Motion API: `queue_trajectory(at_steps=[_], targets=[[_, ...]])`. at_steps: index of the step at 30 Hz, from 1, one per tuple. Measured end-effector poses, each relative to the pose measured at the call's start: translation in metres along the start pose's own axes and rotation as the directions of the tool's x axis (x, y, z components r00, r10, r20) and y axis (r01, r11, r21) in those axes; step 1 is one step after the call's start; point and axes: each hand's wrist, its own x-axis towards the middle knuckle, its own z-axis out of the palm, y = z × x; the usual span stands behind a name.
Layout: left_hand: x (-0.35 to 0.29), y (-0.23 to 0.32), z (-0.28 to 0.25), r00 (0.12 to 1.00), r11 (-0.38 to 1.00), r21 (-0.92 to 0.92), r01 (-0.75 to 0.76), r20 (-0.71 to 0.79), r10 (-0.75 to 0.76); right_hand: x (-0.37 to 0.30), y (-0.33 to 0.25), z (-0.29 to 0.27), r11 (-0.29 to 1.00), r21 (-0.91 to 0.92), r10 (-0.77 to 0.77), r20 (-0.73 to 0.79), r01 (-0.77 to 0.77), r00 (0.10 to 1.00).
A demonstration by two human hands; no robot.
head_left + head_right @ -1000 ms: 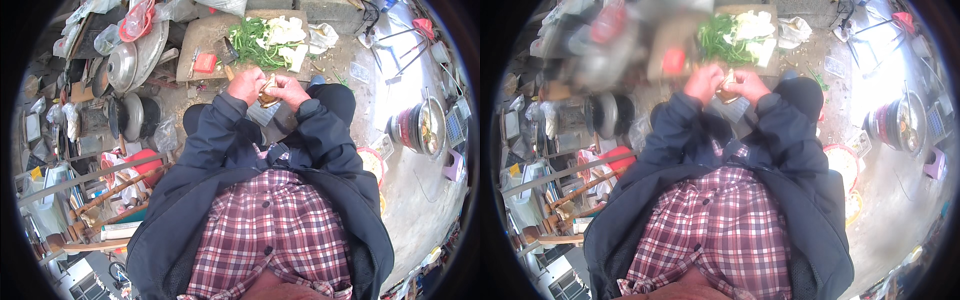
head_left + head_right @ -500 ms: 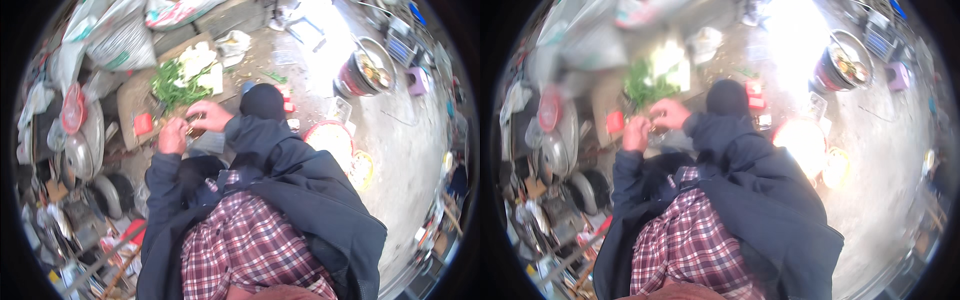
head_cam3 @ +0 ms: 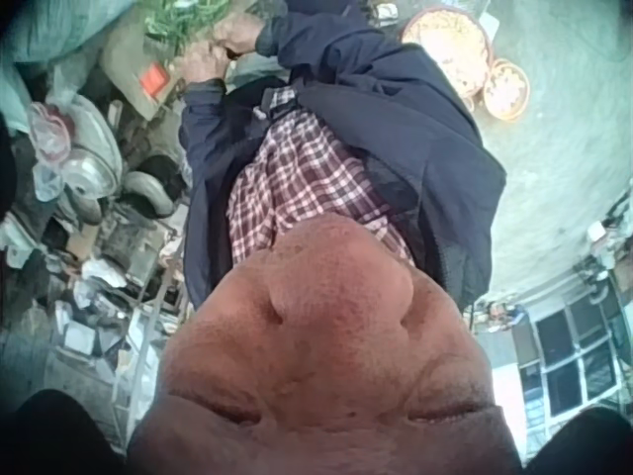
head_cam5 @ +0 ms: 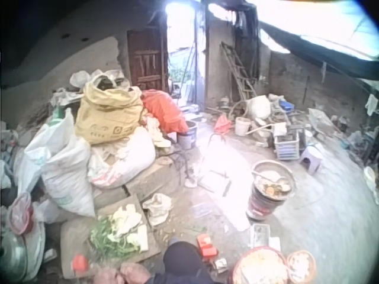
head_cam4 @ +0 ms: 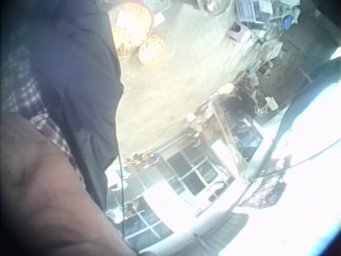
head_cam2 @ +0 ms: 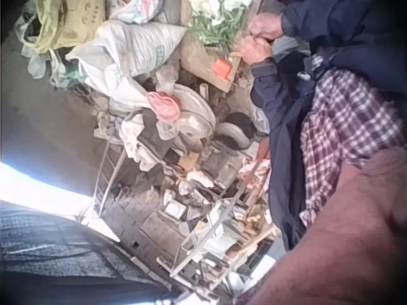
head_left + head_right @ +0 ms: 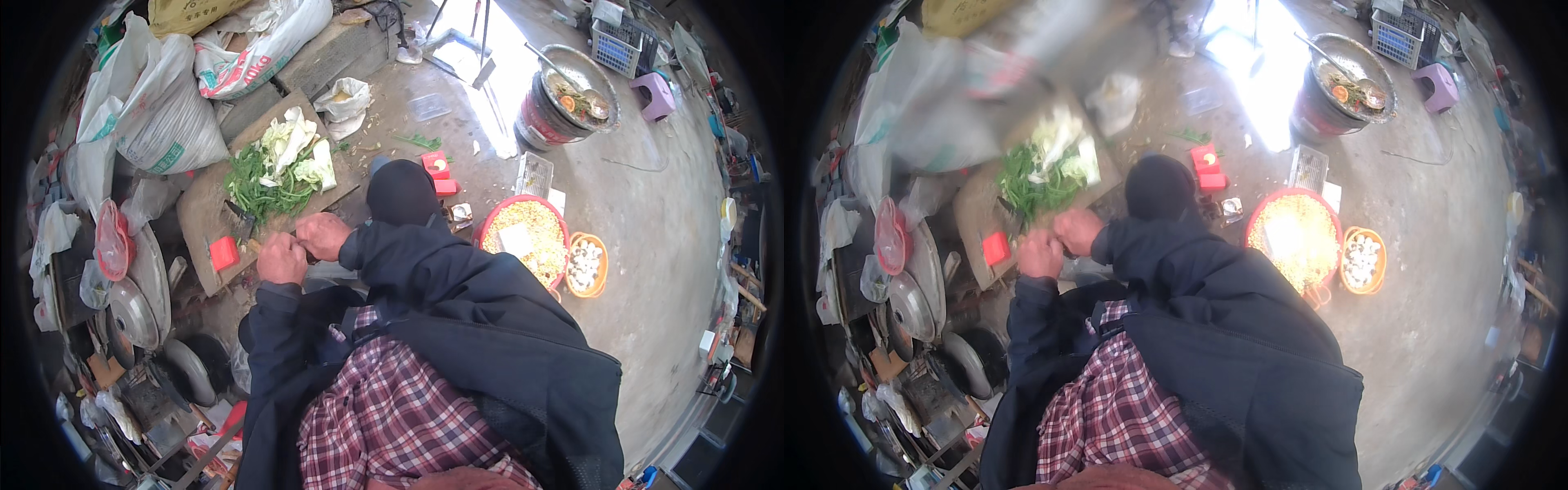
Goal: The person opens a small red box and removes a round item, then places it aside. They then use a knife to chop green leafy vegetables and white pieces on a wooden cutting board, repeatedly gathering and chopping the pile.
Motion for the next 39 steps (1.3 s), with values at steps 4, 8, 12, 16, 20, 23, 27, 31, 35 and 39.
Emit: queue_trajectory(at_steps=[4, 8, 12, 16, 20, 23, 27, 31, 35, 39], targets=[[0.0, -0.006, 0.014, 0.982, 0.967, -0.174, 0.186, 0.005, -0.188, -0.006, 0.0, -0.002, 0.999, -0.003, -0.05, -0.105, 0.05, 0.993], [-0.006, -0.009, 0.027, 0.829, 0.536, -0.655, 0.532, 0.275, -0.487, -0.015, 0.003, -0.017, 0.994, -0.017, -0.11, -0.035, 0.11, 0.993], [-0.009, -0.024, 0.027, 0.707, 0.181, -0.776, 0.605, 0.418, -0.57, -0.009, 0.005, -0.031, 0.937, 0.347, 0.013, -0.127, 0.032, 0.992], [-0.009, -0.048, 0.027, 0.671, 0.418, -0.62, 0.663, 0.245, -0.7, -0.002, 0.008, -0.044, 0.774, 0.613, 0.301, -0.137, -0.158, 0.944], [-0.013, -0.063, 0.029, 0.762, 0.673, -0.428, 0.603, 0.06, -0.645, 0.0, 0.012, -0.057, 0.62, 0.758, 0.416, -0.101, -0.201, 0.904], [-0.015, -0.058, 0.025, 0.852, 0.793, -0.342, 0.504, 0.047, -0.521, 0.001, 0.013, -0.059, 0.644, 0.745, 0.376, -0.112, -0.173, 0.92], [-0.006, -0.032, 0.004, 0.928, 0.868, -0.347, 0.355, 0.018, -0.372, 0.001, 0.015, -0.057, 0.731, 0.662, 0.291, -0.084, -0.164, 0.953], [0.008, -0.006, -0.016, 0.983, 0.957, -0.289, 0.001, -0.173, -0.054, 0.0, 0.017, -0.054, 0.785, 0.613, 0.184, -0.089, -0.092, 0.979], [0.015, 0.004, -0.024, 0.992, 0.865, -0.486, 0.126, 0.067, -0.106, 0.0, 0.018, -0.054, 0.79, 0.606, 0.175, -0.077, -0.094, 0.981], [0.013, 0.006, -0.021, 0.997, 0.925, -0.373, 0.07, 0.016, -0.069, 0.0, 0.018, -0.053, 0.774, 0.624, 0.19, -0.066, -0.108, 0.98]])
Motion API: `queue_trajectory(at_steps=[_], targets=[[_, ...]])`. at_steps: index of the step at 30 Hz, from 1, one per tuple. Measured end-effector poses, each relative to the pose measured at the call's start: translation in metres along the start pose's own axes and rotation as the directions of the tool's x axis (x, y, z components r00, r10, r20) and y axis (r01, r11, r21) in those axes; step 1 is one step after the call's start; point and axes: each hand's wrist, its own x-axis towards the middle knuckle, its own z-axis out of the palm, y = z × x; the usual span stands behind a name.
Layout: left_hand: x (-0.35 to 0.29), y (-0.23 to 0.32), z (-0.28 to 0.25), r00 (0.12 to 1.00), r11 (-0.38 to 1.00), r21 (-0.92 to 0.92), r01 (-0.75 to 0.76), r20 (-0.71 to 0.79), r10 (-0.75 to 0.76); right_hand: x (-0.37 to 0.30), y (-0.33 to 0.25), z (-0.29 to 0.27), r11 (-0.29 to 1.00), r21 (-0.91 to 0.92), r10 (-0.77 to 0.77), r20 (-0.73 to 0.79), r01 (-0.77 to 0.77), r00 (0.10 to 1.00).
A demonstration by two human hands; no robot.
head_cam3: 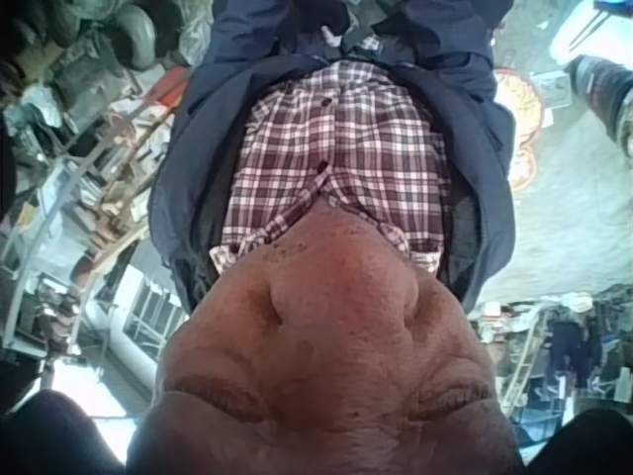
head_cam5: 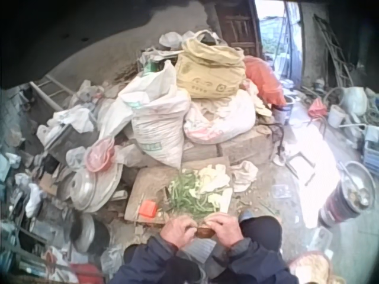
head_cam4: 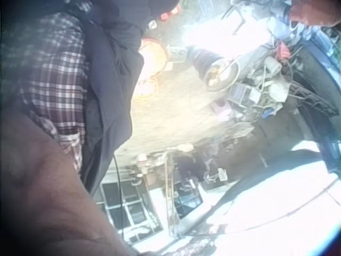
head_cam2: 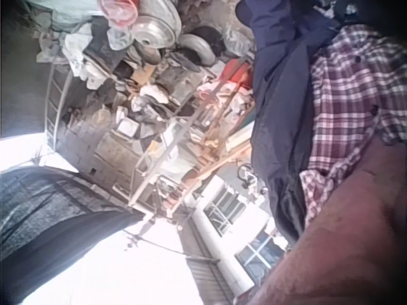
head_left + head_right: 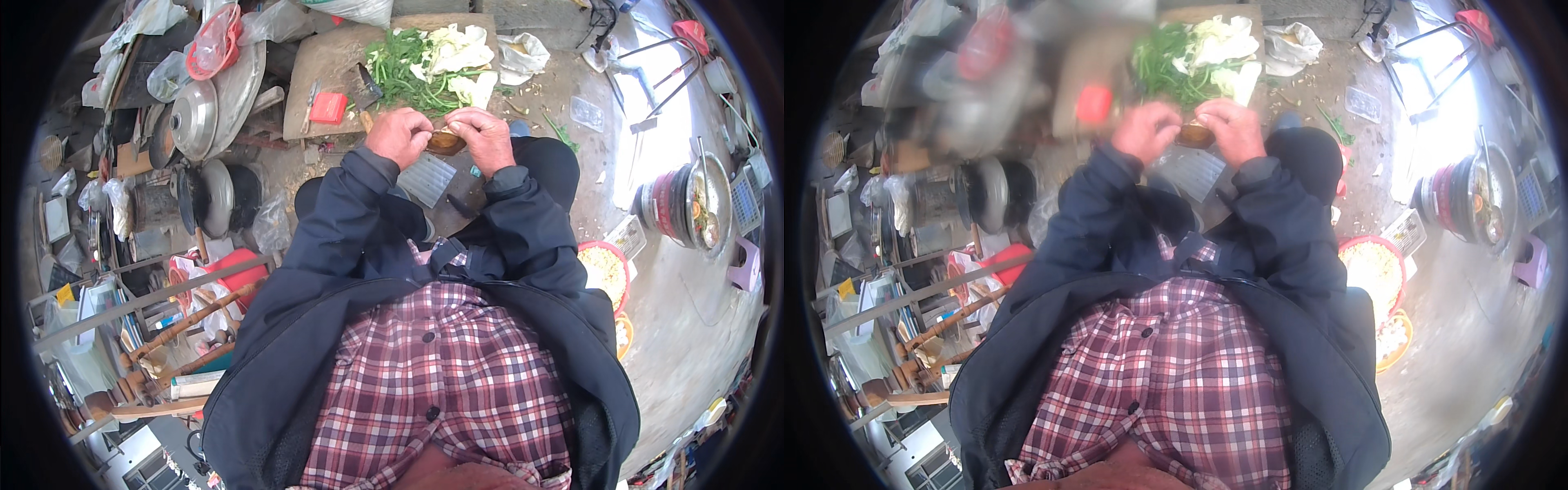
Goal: The person opens a small red box and removes a round item, then places it aside. They then use a knife to chop green leafy vegetables and white pieces on a wooden cutting board, repeatedly gathering and chopping the pile.
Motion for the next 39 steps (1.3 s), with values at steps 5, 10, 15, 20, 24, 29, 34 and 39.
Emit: queue_trajectory(at_steps=[5, 10, 15, 20, 24, 29, 34, 39], targets=[[-0.002, 0.004, 0.01, 0.995, 0.96, 0.273, -0.056, -0.065, 0.076, -0.001, 0.004, 0.005, 1.0, 0.006, 0.011, 0.015, -0.011, 1.0], [-0.002, 0.004, 0.014, 0.996, 0.924, 0.379, -0.059, -0.039, 0.08, -0.002, 0.008, 0.008, 0.999, -0.024, 0.027, 0.005, -0.027, 1.0], [0.003, -0.005, 0.007, 0.957, 0.929, 0.359, 0.087, -0.288, 0.022, 0.0, 0.01, 0.009, 0.993, -0.037, 0.106, -0.082, -0.109, 0.991], [0.016, -0.012, -0.006, 0.898, 0.97, 0.164, 0.18, -0.43, -0.094, 0.0, 0.006, 0.01, 0.974, -0.056, 0.217, -0.066, -0.221, 0.974], [0.023, -0.013, -0.027, 0.787, 0.971, -0.057, 0.232, -0.575, -0.222, 0.001, -0.007, -0.028, 0.994, -0.084, 0.054, -0.235, -0.076, 0.971], [0.022, -0.014, -0.05, 0.784, 0.886, -0.4, 0.234, -0.462, -0.415, -0.017, -0.05, -0.137, 0.872, -0.459, -0.11, -0.523, -0.17, 0.845], [0.02, 0.007, -0.051, 0.851, 0.89, -0.403, 0.212, -0.372, -0.371, -0.044, -0.1, -0.2, 0.358, -0.773, 0.05, -0.545, -0.524, 0.837], [0.024, 0.043, -0.054, 0.93, 0.925, -0.281, 0.255, -0.191, -0.315, -0.028, -0.102, -0.138, 0.917, -0.347, 0.057, -0.375, -0.197, 0.925]])
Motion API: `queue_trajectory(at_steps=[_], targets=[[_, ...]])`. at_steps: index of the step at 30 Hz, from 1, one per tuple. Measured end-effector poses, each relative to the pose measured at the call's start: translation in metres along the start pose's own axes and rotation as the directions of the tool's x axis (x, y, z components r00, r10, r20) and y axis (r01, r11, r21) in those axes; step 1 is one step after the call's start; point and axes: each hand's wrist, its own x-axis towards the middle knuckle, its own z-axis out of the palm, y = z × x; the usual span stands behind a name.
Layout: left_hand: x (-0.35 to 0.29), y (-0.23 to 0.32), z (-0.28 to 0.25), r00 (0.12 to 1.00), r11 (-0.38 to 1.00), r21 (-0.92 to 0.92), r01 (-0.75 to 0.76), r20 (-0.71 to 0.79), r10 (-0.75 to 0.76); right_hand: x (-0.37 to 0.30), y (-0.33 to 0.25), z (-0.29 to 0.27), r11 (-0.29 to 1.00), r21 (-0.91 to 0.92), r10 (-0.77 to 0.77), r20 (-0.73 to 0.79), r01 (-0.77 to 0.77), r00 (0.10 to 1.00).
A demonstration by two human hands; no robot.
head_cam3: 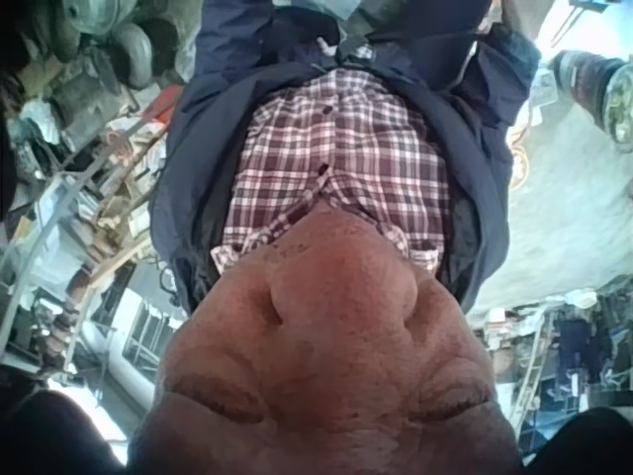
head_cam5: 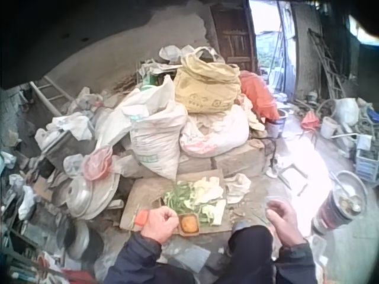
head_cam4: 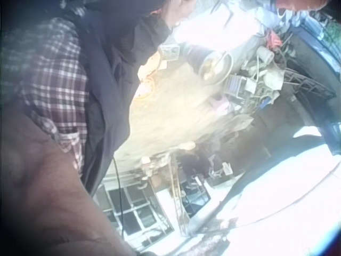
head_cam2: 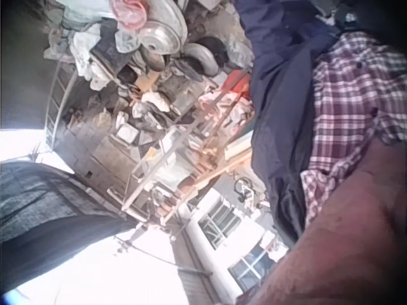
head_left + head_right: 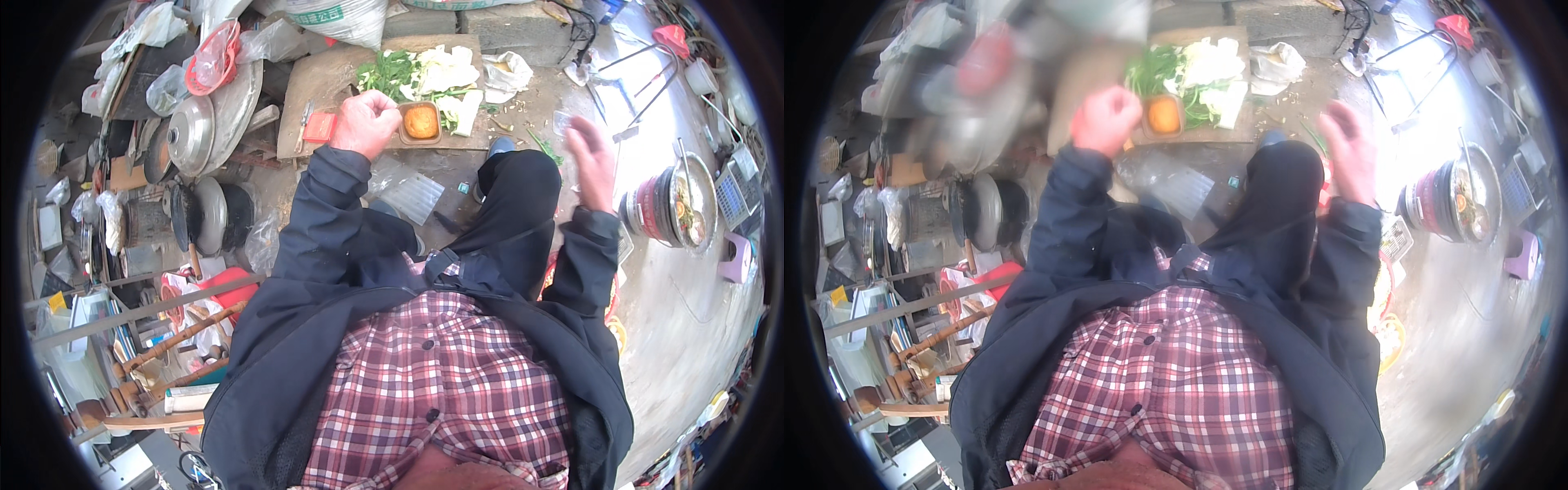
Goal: The person opens a small red box and removes a round item, then places it aside. They then use a knife to chop green leafy vegetables and white pieces on a wooden cutting board, repeatedly gathering and chopping the pile.
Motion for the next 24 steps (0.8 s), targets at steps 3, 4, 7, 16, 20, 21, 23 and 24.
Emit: queue_trajectory(at_steps=[3, 4, 7, 16, 20, 21, 23, 24], targets=[[-0.004, 0.009, 0.004, 0.997, 0.998, 0.056, 0.0, 0.083, -0.004, -0.011, -0.012, 0.07, 0.795, 0.523, 0.02, 0.486, -0.309, 0.874], [-0.005, 0.009, 0.006, 0.996, 0.998, 0.017, -0.056, 0.077, 0.054, -0.016, -0.015, 0.09, 0.688, 0.572, 0.014, 0.605, -0.447, 0.796], [-0.006, 0.002, 0.013, 0.988, 0.994, -0.108, 0.007, 0.155, 0.01, -0.029, -0.016, 0.128, 0.302, 0.653, -0.17, 0.754, -0.695, 0.634], [-0.018, -0.013, 0.024, 0.93, 0.917, 0.167, -0.362, 0.002, 0.367, -0.039, -0.01, 0.147, -0.031, 0.59, -0.132, 0.798, -0.807, 0.589], [-0.02, -0.011, 0.025, 0.907, 0.873, 0.249, -0.419, 0.078, 0.413, -0.042, -0.009, 0.147, -0.085, 0.593, -0.158, 0.786, -0.801, 0.598], [-0.02, -0.011, 0.025, 0.912, 0.874, 0.262, -0.41, 0.095, 0.399, -0.042, -0.008, 0.148, -0.075, 0.594, -0.128, 0.791, -0.801, 0.599], [-0.02, -0.011, 0.025, 0.913, 0.865, 0.292, -0.408, 0.117, 0.391, -0.043, -0.007, 0.15, -0.066, 0.613, -0.102, 0.78, -0.787, 0.617], [-0.02, -0.012, 0.026, 0.916, 0.857, 0.323, -0.401, 0.129, 0.38, -0.043, -0.007, 0.152, -0.052, 0.633, -0.124, 0.764, -0.773, 0.634]])
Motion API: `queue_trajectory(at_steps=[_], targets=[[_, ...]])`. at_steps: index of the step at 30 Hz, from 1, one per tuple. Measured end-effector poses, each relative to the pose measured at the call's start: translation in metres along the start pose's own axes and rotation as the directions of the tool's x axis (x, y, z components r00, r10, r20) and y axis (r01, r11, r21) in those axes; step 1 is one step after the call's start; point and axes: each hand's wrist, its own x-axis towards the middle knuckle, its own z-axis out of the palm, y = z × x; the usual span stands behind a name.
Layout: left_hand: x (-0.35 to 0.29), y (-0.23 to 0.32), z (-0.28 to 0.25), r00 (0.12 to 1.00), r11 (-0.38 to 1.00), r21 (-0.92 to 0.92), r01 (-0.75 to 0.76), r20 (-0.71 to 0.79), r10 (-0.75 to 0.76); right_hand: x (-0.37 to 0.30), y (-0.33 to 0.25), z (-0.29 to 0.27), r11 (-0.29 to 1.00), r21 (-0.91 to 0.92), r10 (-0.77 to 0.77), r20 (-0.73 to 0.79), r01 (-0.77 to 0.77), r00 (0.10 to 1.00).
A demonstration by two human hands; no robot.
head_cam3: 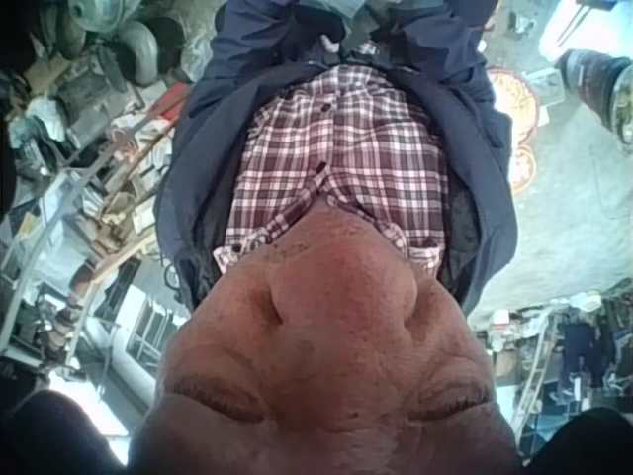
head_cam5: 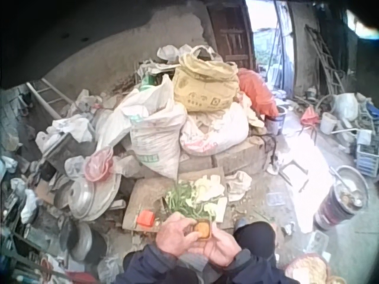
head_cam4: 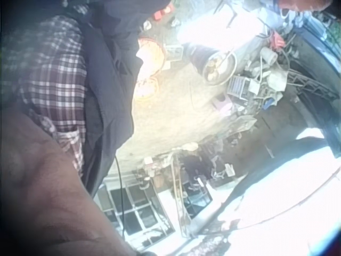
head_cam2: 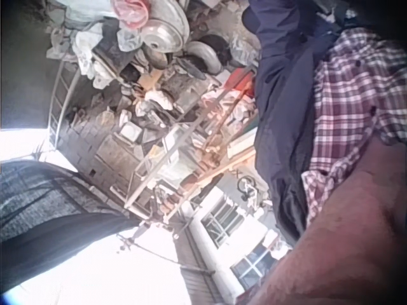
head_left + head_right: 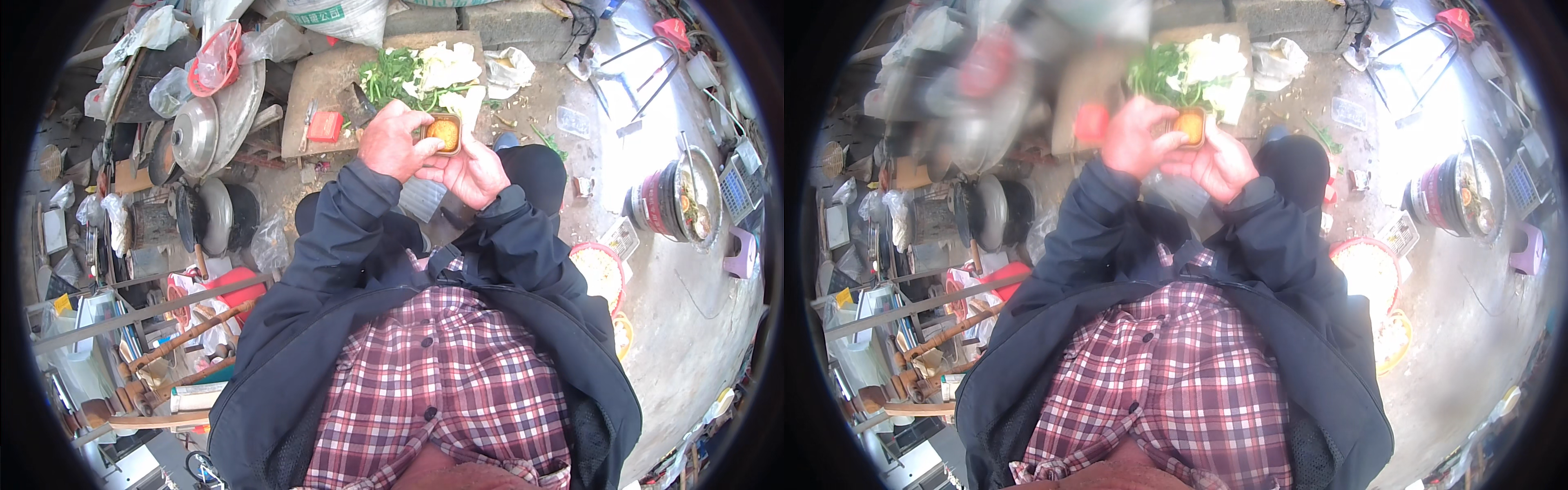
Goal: The person opens a small red box and removes a round item, then places it aside. They then use a knife to chop green leafy vegetables and white pieces on a wooden cutting board, repeatedly gathering and chopping the pile.
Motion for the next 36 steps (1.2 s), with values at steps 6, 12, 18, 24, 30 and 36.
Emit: queue_trajectory(at_steps=[6, 12, 18, 24, 30, 36], targets=[[-0.004, -0.004, 0.012, 0.99, 0.992, -0.01, 0.125, 0.068, -0.124, 0.002, 0.005, -0.003, 0.985, -0.123, -0.123, 0.01, 0.123, 0.992], [-0.003, -0.014, 0.024, 0.935, 0.841, -0.411, 0.351, 0.109, -0.336, 0.004, 0.007, -0.003, 0.982, -0.126, -0.148, -0.023, 0.144, 0.989], [-0.006, -0.01, 0.02, 0.956, 0.893, -0.347, 0.286, 0.046, -0.288, 0.003, 0.004, -0.005, 0.985, -0.079, -0.157, -0.003, 0.157, 0.988], [0.001, 0.009, 0.015, 0.976, 0.91, -0.361, 0.202, 0.002, -0.216, 0.002, -0.002, -0.002, 0.98, -0.099, -0.169, 0.019, 0.17, 0.985], [0.012, 0.015, 0.007, 0.969, 0.796, -0.57, 0.205, 0.003, -0.247, 0.0, -0.021, -0.004, 0.845, -0.349, -0.45, -0.053, 0.406, 0.891], [0.02, 0.002, -0.01, 0.931, 0.544, -0.787, 0.292, 0.103, -0.35, -0.078, -0.118, -0.033, 0.038, -0.997, -0.896, -0.066, -0.072, 0.44]])
